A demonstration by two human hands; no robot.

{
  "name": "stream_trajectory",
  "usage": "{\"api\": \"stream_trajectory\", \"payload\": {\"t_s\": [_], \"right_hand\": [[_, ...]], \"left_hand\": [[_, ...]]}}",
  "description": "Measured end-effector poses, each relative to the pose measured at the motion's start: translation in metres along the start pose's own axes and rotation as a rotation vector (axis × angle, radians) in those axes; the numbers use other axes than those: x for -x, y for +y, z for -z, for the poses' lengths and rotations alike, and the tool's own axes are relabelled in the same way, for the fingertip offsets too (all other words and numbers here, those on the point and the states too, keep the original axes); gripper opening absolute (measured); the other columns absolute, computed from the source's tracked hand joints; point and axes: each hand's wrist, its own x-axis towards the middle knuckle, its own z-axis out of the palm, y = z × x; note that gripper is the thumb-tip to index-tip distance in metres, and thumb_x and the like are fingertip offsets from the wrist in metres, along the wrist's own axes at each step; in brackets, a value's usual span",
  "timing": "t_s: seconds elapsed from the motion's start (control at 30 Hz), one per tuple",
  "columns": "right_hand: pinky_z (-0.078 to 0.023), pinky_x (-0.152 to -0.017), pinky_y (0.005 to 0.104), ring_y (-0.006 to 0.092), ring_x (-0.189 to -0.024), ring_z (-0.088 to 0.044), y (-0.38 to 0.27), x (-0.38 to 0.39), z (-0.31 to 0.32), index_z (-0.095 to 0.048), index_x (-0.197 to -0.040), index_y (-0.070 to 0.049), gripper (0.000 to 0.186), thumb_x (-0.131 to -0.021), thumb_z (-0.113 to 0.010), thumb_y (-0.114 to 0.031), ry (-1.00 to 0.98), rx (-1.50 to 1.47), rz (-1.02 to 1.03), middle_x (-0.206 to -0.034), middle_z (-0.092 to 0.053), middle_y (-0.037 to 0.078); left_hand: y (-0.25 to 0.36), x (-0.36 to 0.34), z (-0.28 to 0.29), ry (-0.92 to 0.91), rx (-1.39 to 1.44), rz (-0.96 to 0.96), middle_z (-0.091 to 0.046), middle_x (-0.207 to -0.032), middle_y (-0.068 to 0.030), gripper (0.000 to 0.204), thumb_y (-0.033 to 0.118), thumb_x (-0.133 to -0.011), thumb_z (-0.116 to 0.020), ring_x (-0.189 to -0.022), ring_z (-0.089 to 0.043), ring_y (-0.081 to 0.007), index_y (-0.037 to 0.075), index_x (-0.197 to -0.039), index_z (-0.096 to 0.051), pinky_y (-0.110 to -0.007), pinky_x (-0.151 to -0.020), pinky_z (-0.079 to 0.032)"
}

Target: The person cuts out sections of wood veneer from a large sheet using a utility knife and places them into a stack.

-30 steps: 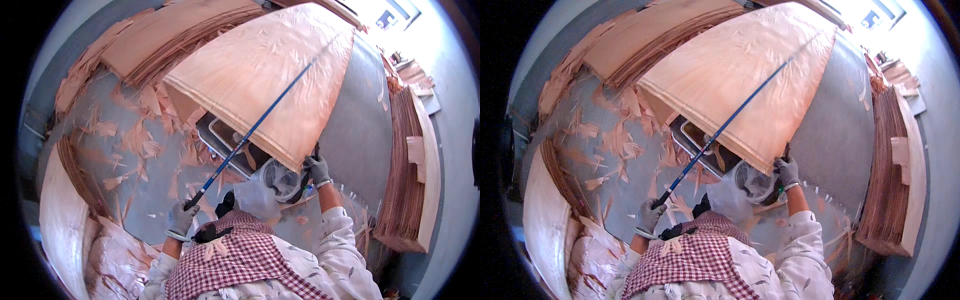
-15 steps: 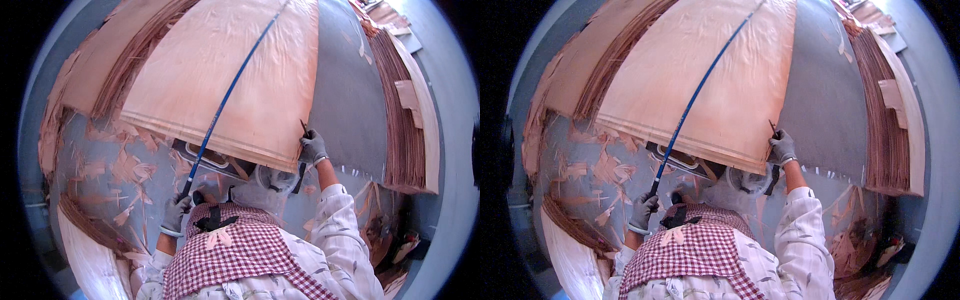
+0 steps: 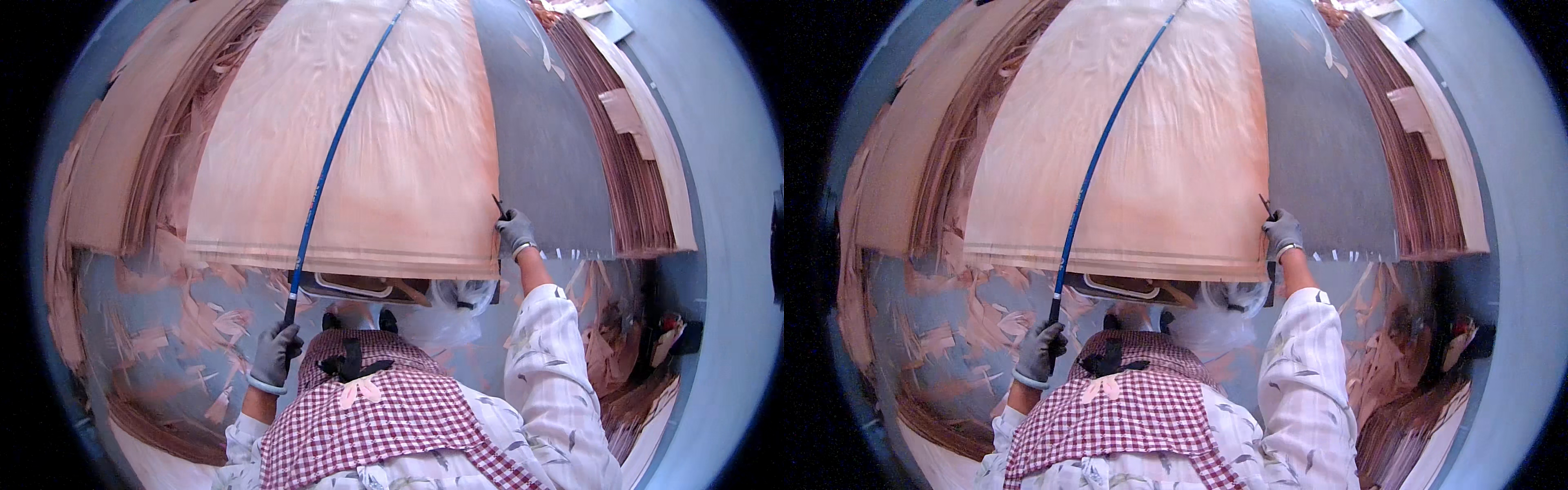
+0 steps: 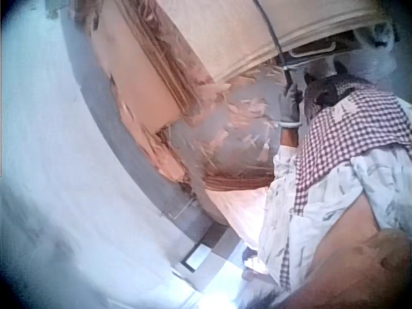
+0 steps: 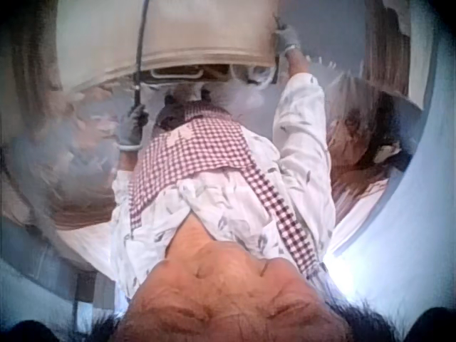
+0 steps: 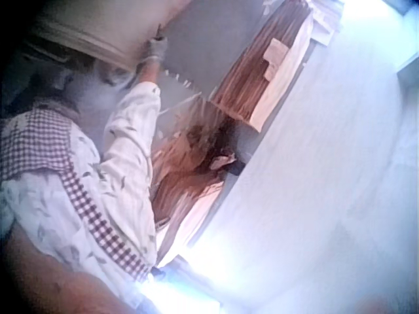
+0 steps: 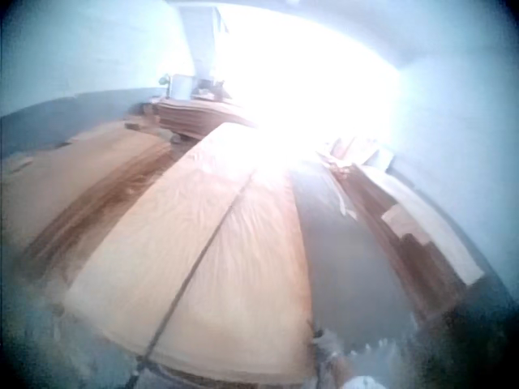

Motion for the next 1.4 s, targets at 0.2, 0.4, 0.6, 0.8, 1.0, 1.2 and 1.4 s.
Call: {"api": "stream_trajectory", "payload": {"t_s": [0.2, 0.4, 0.6, 0.8, 1.0, 1.2, 1.4], "right_hand": [[-0.046, -0.062, 0.0339, 0.0222, -0.064, -0.058, -0.004, 0.025, 0.004, -0.063, -0.083, -0.002, 0.032, -0.065, -0.073, -0.026, -0.078, -0.01, -0.048, -0.073, -0.064, 0.013], [-0.045, -0.061, 0.0322, 0.0178, -0.063, -0.055, 0.02, 0.049, -0.001, -0.062, -0.085, -0.001, 0.027, -0.068, -0.071, -0.019, -0.064, -0.302, -0.143, -0.073, -0.062, 0.008], [-0.036, -0.046, 0.0244, 0.0092, -0.052, -0.046, -0.016, 0.067, 0.046, -0.061, -0.084, -0.006, 0.018, -0.072, -0.067, -0.019, -0.195, -0.821, -0.204, -0.066, -0.054, -0.002], [-0.037, -0.046, 0.0235, 0.009, -0.053, -0.047, -0.014, 0.061, 0.061, -0.059, -0.08, -0.006, 0.013, -0.074, -0.063, -0.016, -0.124, -0.92, -0.079, -0.068, -0.054, -0.001], [-0.039, -0.044, 0.0251, 0.0107, -0.049, -0.047, -0.017, 0.062, 0.058, -0.054, -0.084, -0.004, 0.015, -0.074, -0.06, -0.012, -0.07, -0.821, -0.034, -0.062, -0.051, 0.0], [-0.043, -0.047, 0.024, 0.0094, -0.057, -0.05, -0.108, 0.076, 0.064, -0.047, -0.109, -0.006, 0.037, -0.076, -0.06, -0.011, -0.37, -1.014, 0.062, -0.079, -0.052, 0.002], [-0.043, -0.052, 0.023, 0.0073, -0.063, -0.048, -0.271, 0.083, 0.015, -0.044, -0.11, -0.004, 0.031, -0.082, -0.058, -0.007, -0.608, -1.035, 0.45, -0.082, -0.046, 0.001]], "left_hand": [[0.007, -0.01, 0.021, -0.021, 0.018, 0.021, -0.056, -0.066, -0.0031, 0.017, 0.018, -0.084, -0.06, -0.054, -0.052, -0.0094, 0.002, -0.087, -0.057, -0.021, -0.049, -0.041], [0.006, -0.021, 0.006, -0.094, -0.018, 0.024, -0.055, -0.065, -0.0023, 0.014, 0.018, -0.086, -0.058, -0.054, -0.052, -0.0104, 0.004, -0.087, -0.055, -0.023, -0.05, -0.042], [0.007, -0.024, -0.013, -0.126, 0.056, 0.085, -0.056, -0.067, -0.0021, 0.012, 0.019, -0.088, -0.055, -0.056, -0.054, -0.0109, 0.007, -0.089, -0.056, -0.024, -0.051, -0.044], [0.004, -0.011, -0.032, -0.018, -0.053, -0.118, -0.055, -0.063, -0.0022, 0.018, 0.021, -0.087, -0.056, -0.053, -0.052, -0.0101, 0.003, -0.083, -0.059, -0.025, -0.048, -0.04], [0.002, 0.0, -0.053, 0.145, -0.095, -0.167, -0.055, -0.059, -0.0004, 0.014, 0.016, -0.083, -0.061, -0.048, -0.047, -0.0076, 0.002, -0.081, -0.061, -0.024, -0.043, -0.035], [-0.024, -0.024, -0.03, 0.14, -0.028, -0.166, -0.057, -0.062, -0.001, 0.021, 0.02, -0.083, -0.063, -0.052, -0.05, -0.0085, -0.001, -0.085, -0.062, -0.024, -0.046, -0.039], [-0.018, -0.028, -0.021, 0.011, -0.682, -0.299, -0.064, -0.077, -0.0171, 0.038, 0.034, -0.087, -0.05, -0.071, -0.062, -0.027, -0.001, -0.096, -0.061, -0.037, -0.065, -0.047]]}}
